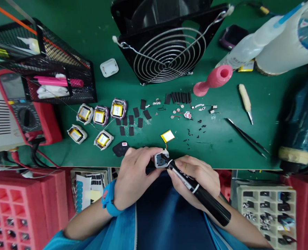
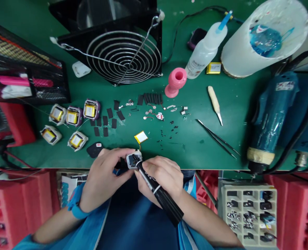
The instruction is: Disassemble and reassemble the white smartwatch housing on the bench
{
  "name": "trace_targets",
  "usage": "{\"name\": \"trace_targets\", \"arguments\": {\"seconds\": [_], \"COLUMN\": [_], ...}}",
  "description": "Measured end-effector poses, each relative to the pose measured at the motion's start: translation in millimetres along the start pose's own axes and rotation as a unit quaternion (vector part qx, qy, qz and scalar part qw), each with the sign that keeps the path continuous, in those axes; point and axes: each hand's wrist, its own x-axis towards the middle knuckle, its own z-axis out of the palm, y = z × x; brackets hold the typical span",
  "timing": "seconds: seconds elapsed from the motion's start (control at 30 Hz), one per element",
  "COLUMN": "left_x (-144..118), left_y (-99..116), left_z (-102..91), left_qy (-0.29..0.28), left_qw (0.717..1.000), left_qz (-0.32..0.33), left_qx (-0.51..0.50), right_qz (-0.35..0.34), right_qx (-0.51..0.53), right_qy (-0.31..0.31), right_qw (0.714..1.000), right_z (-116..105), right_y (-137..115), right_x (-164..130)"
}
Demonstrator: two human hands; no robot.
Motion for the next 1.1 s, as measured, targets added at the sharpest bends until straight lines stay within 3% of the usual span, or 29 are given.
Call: {"name": "trace_targets", "arguments": {"seconds": [1.1], "left_x": [0.6], "left_y": [-0.2], "left_z": [-0.8], "left_qy": [0.001], "left_qw": [1.000], "left_qz": [0.003], "left_qx": [-0.003], "right_qz": [-0.006], "right_qx": [0.011], "right_qy": [-0.011], "right_qw": [1.000], "right_z": [1.2], "right_y": [0.1], "right_x": [1.5]}}
